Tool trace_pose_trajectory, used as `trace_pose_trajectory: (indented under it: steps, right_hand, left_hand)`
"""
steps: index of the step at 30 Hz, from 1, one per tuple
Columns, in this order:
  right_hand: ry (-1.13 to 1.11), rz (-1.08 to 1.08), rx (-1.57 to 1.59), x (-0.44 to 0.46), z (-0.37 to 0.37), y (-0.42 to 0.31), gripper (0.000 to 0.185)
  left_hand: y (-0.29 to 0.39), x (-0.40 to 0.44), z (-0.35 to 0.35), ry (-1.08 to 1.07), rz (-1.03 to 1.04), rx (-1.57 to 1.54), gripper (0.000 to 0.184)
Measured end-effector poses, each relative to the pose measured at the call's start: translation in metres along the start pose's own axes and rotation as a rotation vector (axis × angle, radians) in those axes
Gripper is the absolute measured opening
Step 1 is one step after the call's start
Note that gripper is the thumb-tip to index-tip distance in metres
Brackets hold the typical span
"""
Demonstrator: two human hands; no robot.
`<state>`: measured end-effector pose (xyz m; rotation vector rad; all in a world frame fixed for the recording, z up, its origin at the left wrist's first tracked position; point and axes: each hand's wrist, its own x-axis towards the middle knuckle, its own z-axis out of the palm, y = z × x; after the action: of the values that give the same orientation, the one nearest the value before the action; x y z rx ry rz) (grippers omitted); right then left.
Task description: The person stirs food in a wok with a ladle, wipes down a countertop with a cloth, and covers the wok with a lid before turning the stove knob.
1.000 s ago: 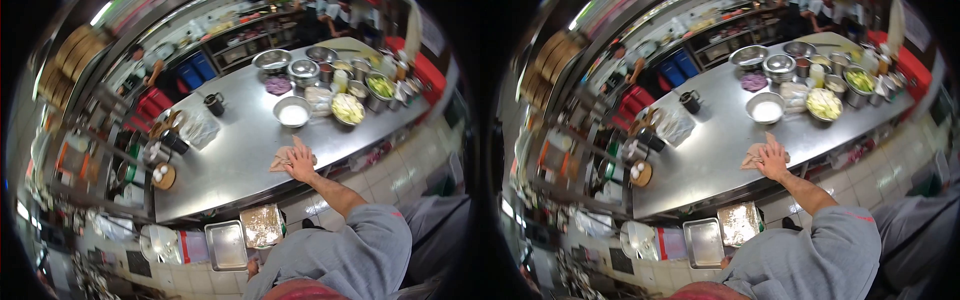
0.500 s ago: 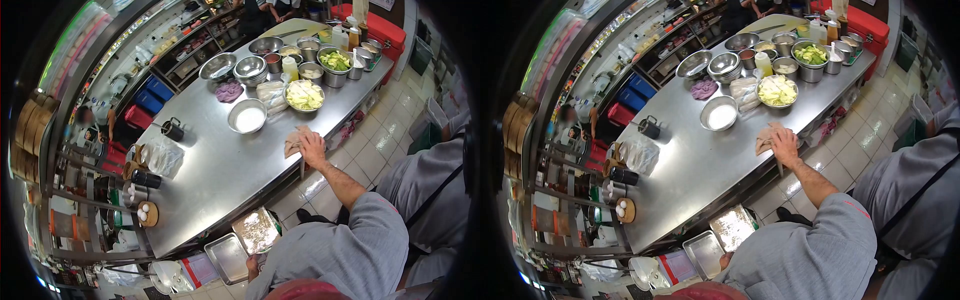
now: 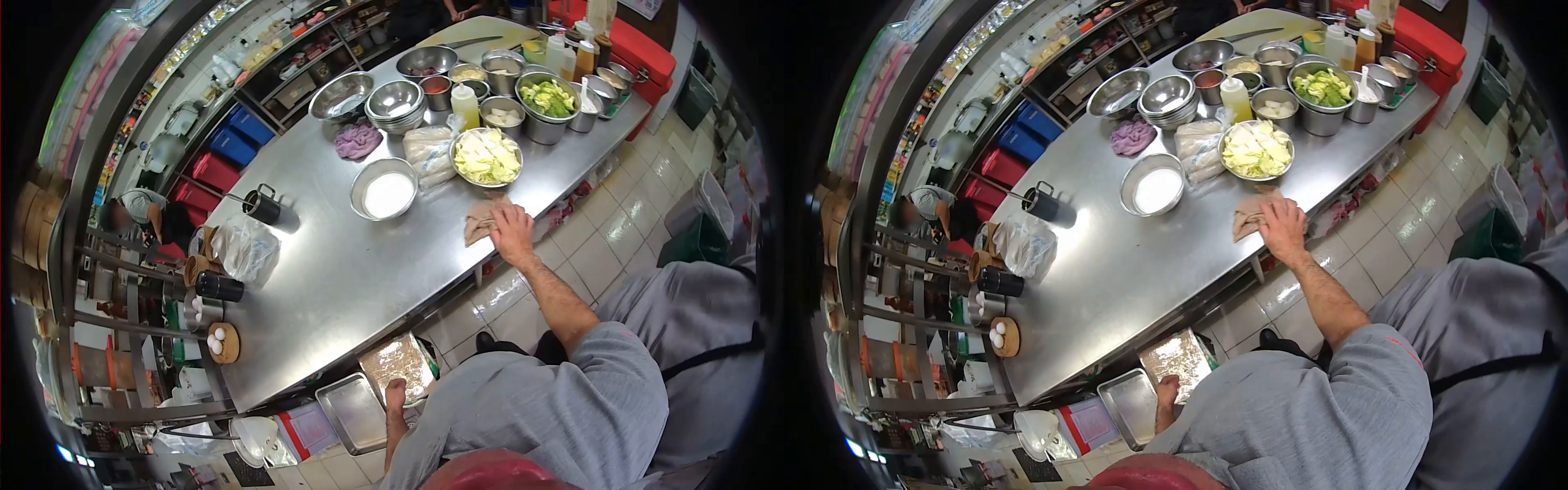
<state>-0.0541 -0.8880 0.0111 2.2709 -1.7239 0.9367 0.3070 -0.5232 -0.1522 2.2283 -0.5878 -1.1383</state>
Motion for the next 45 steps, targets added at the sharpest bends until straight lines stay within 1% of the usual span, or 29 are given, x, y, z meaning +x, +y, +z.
trace_pose_trajectory:
  steps: [2,4,6,8,10,11,12,15,18,20,22,23,24,26,28,29,30,31,32,33,34,36,37,38,39,40,41,43,45]
  right_hand:
    - [-0.046,0.040,0.014,0.009,-0.002,0.009,0.043]
    - [-0.081,0.044,0.009,0.016,-0.001,0.010,0.044]
    - [-0.102,0.081,-0.026,0.019,0.001,0.005,0.045]
    - [-0.137,0.074,-0.046,0.019,0.002,-0.002,0.048]
    - [-0.263,0.083,0.004,0.020,-0.007,-0.019,0.053]
    - [-0.342,0.058,0.027,0.017,-0.006,-0.026,0.059]
    - [-0.349,0.034,0.026,0.013,-0.007,-0.035,0.059]
    - [-0.390,-0.119,0.080,0.004,-0.010,-0.056,0.065]
    - [-0.463,-0.211,0.081,0.001,-0.012,-0.063,0.071]
    - [-0.510,-0.204,0.109,0.004,-0.013,-0.060,0.073]
    - [-0.493,-0.274,0.127,0.003,-0.009,-0.059,0.073]
    - [-0.504,-0.242,0.103,0.004,-0.009,-0.060,0.073]
    - [-0.514,-0.207,0.079,0.005,-0.009,-0.062,0.073]
    - [-0.521,-0.235,0.058,0.007,-0.005,-0.065,0.073]
    - [-0.576,-0.099,0.025,0.012,-0.002,-0.075,0.075]
    - [-0.586,-0.082,0.016,0.015,-0.001,-0.080,0.073]
    - [-0.584,-0.095,0.016,0.022,0.000,-0.089,0.073]
    - [-0.674,0.025,0.109,0.030,0.002,-0.100,0.071]
    - [-0.761,0.148,0.202,0.040,0.003,-0.109,0.070]
    - [-0.764,0.187,0.682,0.053,0.006,-0.116,0.065]
    - [-0.764,0.184,0.682,0.057,0.013,-0.122,0.065]
    - [-0.894,0.499,1.357,0.060,0.025,-0.133,0.061]
    - [-0.834,0.573,1.412,0.059,0.026,-0.141,0.056]
    - [-0.813,0.573,1.421,0.057,0.027,-0.149,0.056]
    - [-0.780,0.502,1.246,0.054,0.027,-0.154,0.054]
    - [-0.743,0.439,1.070,0.050,0.027,-0.156,0.051]
    - [-0.717,0.450,1.076,0.047,0.026,-0.157,0.051]
    - [-0.648,0.390,0.996,0.040,0.028,-0.158,0.048]
    - [-0.563,0.283,0.940,0.035,0.037,-0.155,0.041]
  left_hand:
    - [0.040,-0.012,-0.005,-0.254,0.033,-0.143,0.023]
    - [0.101,-0.043,-0.010,-0.274,0.043,-0.125,0.025]
    - [0.149,-0.062,-0.014,-0.396,0.099,-0.178,0.025]
    - [0.185,-0.059,-0.013,-0.515,0.259,-0.230,0.025]
    - [0.235,-0.063,-0.008,-0.505,0.372,-0.245,0.022]
    - [0.251,-0.053,-0.003,-0.485,0.421,-0.240,0.022]
    - [0.266,-0.044,0.002,-0.463,0.469,-0.236,0.022]
    - [0.319,-0.018,0.021,-0.388,0.513,-0.296,0.034]
    - [0.361,0.018,0.038,-0.333,0.550,-0.409,0.060]
    - [0.385,0.042,0.046,-0.281,0.530,-0.498,0.064]
    - [0.402,0.061,0.051,-0.227,0.508,-0.591,0.068]
    - [0.411,0.069,0.054,-0.219,0.532,-0.603,0.071]
    - [0.417,0.074,0.056,-0.213,0.555,-0.611,0.074]
    - [0.421,0.080,0.060,-0.150,0.563,-0.641,0.070]
    - [0.408,0.092,0.069,-0.149,0.677,-0.602,0.063]
    - [0.399,0.091,0.073,-0.067,0.667,-0.436,0.056]
    - [0.392,0.082,0.074,-0.014,0.797,-0.282,0.055]
    - [0.388,0.070,0.073,0.040,0.921,-0.122,0.055]
    - [0.387,0.057,0.071,0.018,1.024,-0.031,0.052]
    - [0.388,0.044,0.067,-0.006,1.125,0.063,0.050]
    - [0.390,0.031,0.062,-0.043,1.194,0.121,0.051]
    - [0.376,0.034,0.065,0.023,1.213,0.300,0.050]
    - [0.371,0.040,0.060,0.021,1.224,0.307,0.050]
    - [0.365,0.048,0.052,0.067,1.230,0.431,0.050]
    - [0.363,0.053,0.043,0.112,1.238,0.556,0.051]
    - [0.361,0.056,0.035,0.104,1.262,0.565,0.051]
    - [0.358,0.058,0.027,0.133,1.210,0.609,0.052]
    - [0.350,0.069,0.009,0.199,1.093,0.671,0.056]
    - [0.338,0.087,-0.022,0.303,0.972,0.682,0.056]
